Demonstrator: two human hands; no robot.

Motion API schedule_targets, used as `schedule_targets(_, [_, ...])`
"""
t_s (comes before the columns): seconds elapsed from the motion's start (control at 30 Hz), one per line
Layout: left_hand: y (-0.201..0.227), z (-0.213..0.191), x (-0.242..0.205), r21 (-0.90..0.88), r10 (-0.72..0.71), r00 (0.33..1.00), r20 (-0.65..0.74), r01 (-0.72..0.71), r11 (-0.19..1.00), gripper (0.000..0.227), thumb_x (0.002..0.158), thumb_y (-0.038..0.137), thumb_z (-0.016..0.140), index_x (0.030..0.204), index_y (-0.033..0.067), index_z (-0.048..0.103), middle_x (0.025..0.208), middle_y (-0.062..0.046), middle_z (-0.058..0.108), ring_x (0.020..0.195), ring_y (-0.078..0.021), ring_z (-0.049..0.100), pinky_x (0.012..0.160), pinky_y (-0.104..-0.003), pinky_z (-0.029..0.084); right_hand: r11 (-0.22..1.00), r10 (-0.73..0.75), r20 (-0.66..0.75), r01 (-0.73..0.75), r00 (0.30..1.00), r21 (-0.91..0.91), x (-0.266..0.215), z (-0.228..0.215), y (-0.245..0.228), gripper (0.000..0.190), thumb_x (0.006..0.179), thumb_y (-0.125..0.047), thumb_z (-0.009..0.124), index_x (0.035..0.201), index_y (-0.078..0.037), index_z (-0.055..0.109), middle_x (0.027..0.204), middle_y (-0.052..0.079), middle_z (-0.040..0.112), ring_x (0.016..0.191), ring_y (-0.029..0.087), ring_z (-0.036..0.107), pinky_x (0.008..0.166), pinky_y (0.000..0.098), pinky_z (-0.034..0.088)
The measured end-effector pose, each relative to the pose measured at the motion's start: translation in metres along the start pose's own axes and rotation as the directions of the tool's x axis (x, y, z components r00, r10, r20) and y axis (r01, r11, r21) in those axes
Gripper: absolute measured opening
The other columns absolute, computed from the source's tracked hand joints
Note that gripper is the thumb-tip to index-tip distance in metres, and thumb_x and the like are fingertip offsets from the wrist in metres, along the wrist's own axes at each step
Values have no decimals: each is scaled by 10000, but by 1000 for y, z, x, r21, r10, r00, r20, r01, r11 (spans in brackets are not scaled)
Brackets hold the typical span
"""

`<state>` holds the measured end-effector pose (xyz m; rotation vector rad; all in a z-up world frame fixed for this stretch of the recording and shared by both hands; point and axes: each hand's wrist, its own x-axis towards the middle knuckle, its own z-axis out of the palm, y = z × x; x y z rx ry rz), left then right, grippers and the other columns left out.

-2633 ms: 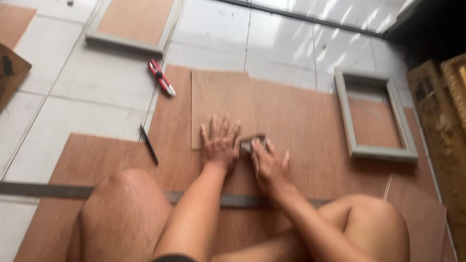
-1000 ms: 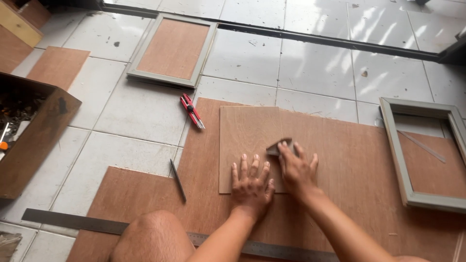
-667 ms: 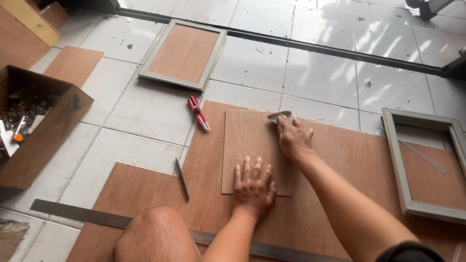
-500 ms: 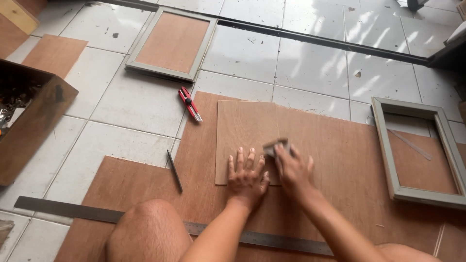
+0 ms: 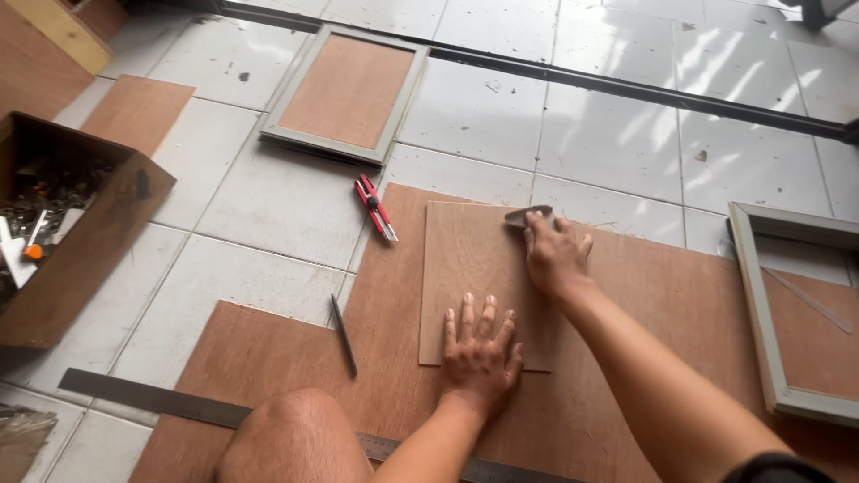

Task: Sanding the surface and edges of a small wooden panel using a piece of sandpaper on a workshop floor.

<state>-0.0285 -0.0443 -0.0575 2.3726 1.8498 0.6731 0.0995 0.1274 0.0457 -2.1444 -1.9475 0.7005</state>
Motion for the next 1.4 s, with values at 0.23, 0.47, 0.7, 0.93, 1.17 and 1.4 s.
schedule_targets(0.23, [-5, 6, 1, -8, 7, 999, -47, -7, 1000, 559, 1012, 473, 609, 1522, 257, 684, 1682, -141, 570, 1579, -530, 430, 1238, -764, 313, 1000, 9, 17, -8, 1000, -14, -8, 22, 27, 557, 1190, -403, 252, 1690, -305, 477, 1775, 45, 468, 1693, 339, 290, 1321, 799, 56])
schedule_targets(0.47, [-12, 16, -1, 43, 0, 998, -61, 2, 999, 548, 956, 467, 644, 1479, 320, 710, 1603, -110, 636, 1576, -465, 487, 1238, -718, 392, 920, -224, -108, 174, 969, -351, -142, 79, 111, 437, 1201, -446, 423, 1588, -352, 604, 1606, -20, 683, 1526, 313, 569, 1200, 682, 409])
schedule_targets(0.7, [-15, 5, 0, 93, -34, 967, 252, 11, 996, 679, 1025, 461, 462, 1698, 377, 471, 1815, -65, 415, 1696, -430, 310, 1335, -675, 266, 987, -125, -104, 114, 987, -110, -247, 53, 135, 384, 1155, -514, 484, 1378, -407, 777, 1413, -32, 788, 1217, 332, 780, 1003, 528, 627])
schedule_targets(0.93, [-3, -96, -7, -126, -48, 796, 603, 155, 980, 759, 1003, 645, 602, 1698, 356, 505, 1736, -67, 523, 1653, -401, 411, 1282, -622, 427, 744, 437, -266, -179, 859, 643, -219, 41, 144, 711, 1187, -622, 355, 1547, -97, 671, 1501, 280, 702, 1444, 525, 596, 1239, 631, 446])
schedule_targets(1.17, [-24, -79, -12, -332, -697, 578, 424, 816, 474, 665, 898, 739, 665, 1489, 434, 680, 1509, -16, 683, 1453, -312, 642, 1173, -506, 530, 774, 395, -185, -217, 900, 596, -223, 47, 125, 657, 1199, -611, 354, 1584, -193, 683, 1425, 222, 759, 1389, 459, 671, 1168, 609, 512])
schedule_targets(1.4, [15, -124, -7, -464, -769, 451, 453, 856, 229, 750, 862, 457, 782, 1547, 211, 602, 1479, -144, 727, 1431, -386, 671, 1152, -530, 561, 783, 372, -108, -249, 922, 571, -215, 44, 125, 675, 1133, -635, 428, 1438, -138, 768, 1359, 299, 771, 1388, 512, 652, 1190, 643, 487])
